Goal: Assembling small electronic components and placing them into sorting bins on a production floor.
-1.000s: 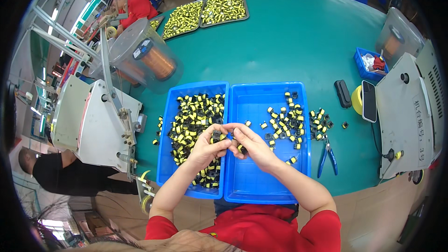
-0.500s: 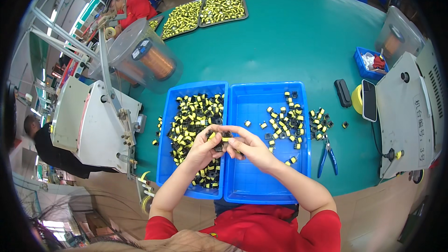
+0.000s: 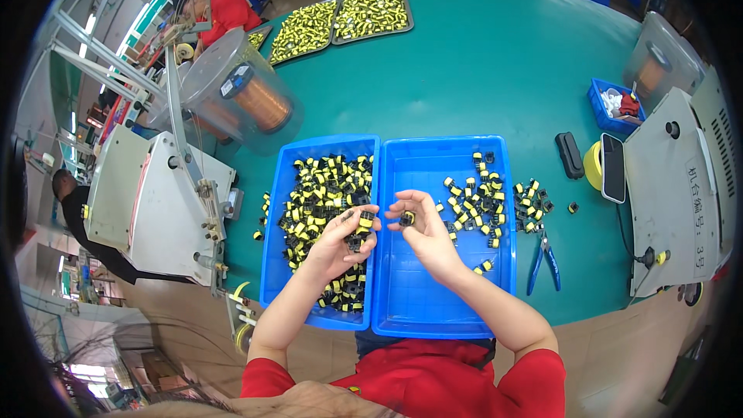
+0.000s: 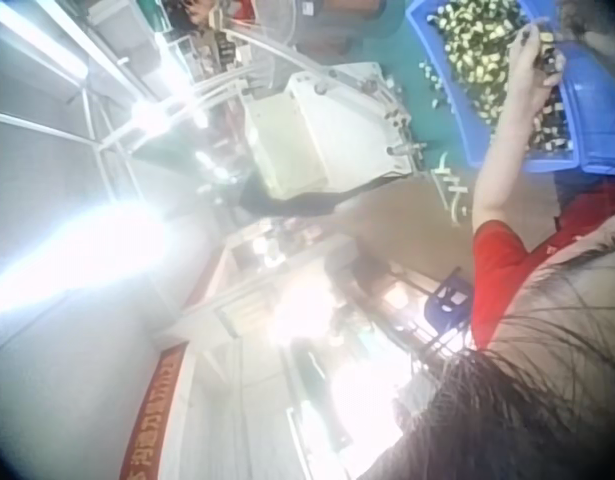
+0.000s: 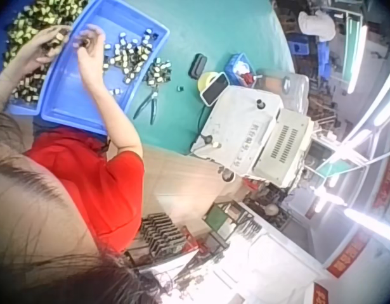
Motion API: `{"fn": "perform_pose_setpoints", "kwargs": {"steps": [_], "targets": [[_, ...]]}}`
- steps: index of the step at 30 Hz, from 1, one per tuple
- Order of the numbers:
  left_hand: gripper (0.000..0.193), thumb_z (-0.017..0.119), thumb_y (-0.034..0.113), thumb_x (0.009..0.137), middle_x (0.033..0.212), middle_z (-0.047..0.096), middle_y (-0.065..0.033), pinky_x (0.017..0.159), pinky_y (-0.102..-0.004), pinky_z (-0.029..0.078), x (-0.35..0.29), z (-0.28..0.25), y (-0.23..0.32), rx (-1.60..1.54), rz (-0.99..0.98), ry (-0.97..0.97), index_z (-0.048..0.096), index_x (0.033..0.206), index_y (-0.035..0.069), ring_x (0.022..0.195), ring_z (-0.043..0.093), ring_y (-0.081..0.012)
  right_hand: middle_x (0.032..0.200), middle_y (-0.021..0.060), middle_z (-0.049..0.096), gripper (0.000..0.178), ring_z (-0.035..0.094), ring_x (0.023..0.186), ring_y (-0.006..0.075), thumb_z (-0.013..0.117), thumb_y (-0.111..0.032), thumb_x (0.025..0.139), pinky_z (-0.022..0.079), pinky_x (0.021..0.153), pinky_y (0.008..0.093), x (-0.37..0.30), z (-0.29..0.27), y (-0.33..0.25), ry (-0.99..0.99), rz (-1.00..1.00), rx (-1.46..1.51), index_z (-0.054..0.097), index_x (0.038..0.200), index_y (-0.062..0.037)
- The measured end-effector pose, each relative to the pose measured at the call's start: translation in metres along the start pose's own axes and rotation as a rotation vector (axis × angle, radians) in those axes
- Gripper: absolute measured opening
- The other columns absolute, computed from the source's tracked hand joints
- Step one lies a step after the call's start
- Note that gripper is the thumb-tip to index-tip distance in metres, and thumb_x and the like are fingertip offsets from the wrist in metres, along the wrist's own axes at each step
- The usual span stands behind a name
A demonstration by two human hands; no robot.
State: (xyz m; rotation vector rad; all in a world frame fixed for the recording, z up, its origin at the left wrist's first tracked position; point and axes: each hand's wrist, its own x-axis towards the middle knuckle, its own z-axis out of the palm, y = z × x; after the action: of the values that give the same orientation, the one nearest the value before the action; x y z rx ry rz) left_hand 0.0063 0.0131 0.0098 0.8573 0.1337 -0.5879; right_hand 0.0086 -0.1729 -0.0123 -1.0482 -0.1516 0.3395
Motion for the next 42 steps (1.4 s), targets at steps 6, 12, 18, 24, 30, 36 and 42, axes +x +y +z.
{"fn": "perform_pose_setpoints", "kwargs": {"steps": [6, 12, 18, 24, 30, 36, 42], "targets": [[0.036, 0.048, 0.027, 0.095, 0.094, 0.055, -0.0098, 0.041, -0.0181, 0.034, 0.0, 0.004, 0.0, 0.043, 0.003, 0.015, 0.044, 0.12, 0.001, 0.068, 0.054, -0.0154, 0.12, 0.0116, 0.048, 0.033, 0.045, 0.119, 0.0208, 0.052, -0.001, 0.088, 0.038, 0.099, 0.0354, 0.003, 0.004, -0.002, 0.007, -0.133, -0.034, 0.04, 0.118, -0.005], [0.031, 0.051, 0.028, 0.093, 0.094, 0.055, -0.0084, 0.044, -0.0191, 0.034, 0.0, 0.002, -0.007, 0.186, -0.02, -0.032, 0.046, 0.116, 0.008, 0.072, 0.056, -0.0154, 0.124, 0.0142, 0.051, 0.033, 0.048, 0.116, 0.0198, 0.052, -0.011, 0.092, 0.04, 0.097, 0.0339, -0.002, 0.009, -0.014, -0.027, -0.065, -0.077, 0.042, 0.123, -0.004], [0.03, 0.056, 0.027, 0.091, 0.092, 0.055, -0.007, 0.045, -0.0199, 0.033, -0.002, 0.006, -0.009, 0.246, -0.004, -0.039, 0.046, 0.112, 0.009, 0.074, 0.057, -0.0142, 0.128, 0.0134, 0.05, 0.039, 0.048, 0.117, 0.0201, 0.053, -0.015, 0.092, 0.041, 0.096, 0.0338, -0.003, 0.006, -0.009, -0.116, -0.035, -0.127, 0.04, 0.127, -0.004], [0.03, 0.046, 0.032, 0.095, 0.088, 0.056, -0.007, 0.044, -0.0198, 0.034, -0.002, 0.003, -0.004, 0.118, -0.067, -0.126, 0.048, 0.111, 0.006, 0.072, 0.058, -0.0141, 0.127, 0.0133, 0.051, 0.034, 0.051, 0.114, 0.0207, 0.056, -0.009, 0.089, 0.043, 0.093, 0.0334, -0.005, 0.013, -0.008, -0.072, -0.191, -0.275, 0.046, 0.12, -0.0033], [0.033, 0.045, 0.033, 0.095, 0.086, 0.056, -0.0073, 0.043, -0.0202, 0.034, -0.002, 0.004, -0.003, 0.113, -0.075, -0.135, 0.047, 0.112, 0.006, 0.073, 0.058, -0.0139, 0.116, 0.0107, 0.056, 0.03, 0.054, 0.102, 0.0199, 0.064, -0.003, 0.081, 0.047, 0.083, 0.0321, -0.006, 0.01, -0.008, 0.04, -0.207, -0.526, 0.052, 0.108, -0.0041], [0.03, 0.047, 0.032, 0.094, 0.086, 0.055, -0.0052, 0.045, -0.0207, 0.031, -0.002, 0.005, -0.003, 0.174, -0.095, -0.172, 0.047, 0.112, 0.008, 0.074, 0.057, -0.0134, 0.109, 0.011, 0.056, 0.03, 0.055, 0.094, 0.0219, 0.071, -0.004, 0.073, 0.046, 0.073, 0.0292, -0.004, 0.007, -0.006, 0.043, -0.568, -0.897, 0.057, 0.1, -0.005], [0.031, 0.054, 0.025, 0.091, 0.085, 0.059, -0.0082, 0.045, -0.0193, 0.033, -0.007, 0.0, 0.004, 0.393, 0.084, 0.065, 0.05, 0.113, 0.004, 0.069, 0.057, -0.0121, 0.11, 0.011, 0.055, 0.04, 0.055, 0.097, 0.0208, 0.067, -0.004, 0.078, 0.047, 0.076, 0.03, -0.002, 0.011, -0.011, 0.012, -0.527, -0.768, 0.051, 0.115, -0.0043]]}}
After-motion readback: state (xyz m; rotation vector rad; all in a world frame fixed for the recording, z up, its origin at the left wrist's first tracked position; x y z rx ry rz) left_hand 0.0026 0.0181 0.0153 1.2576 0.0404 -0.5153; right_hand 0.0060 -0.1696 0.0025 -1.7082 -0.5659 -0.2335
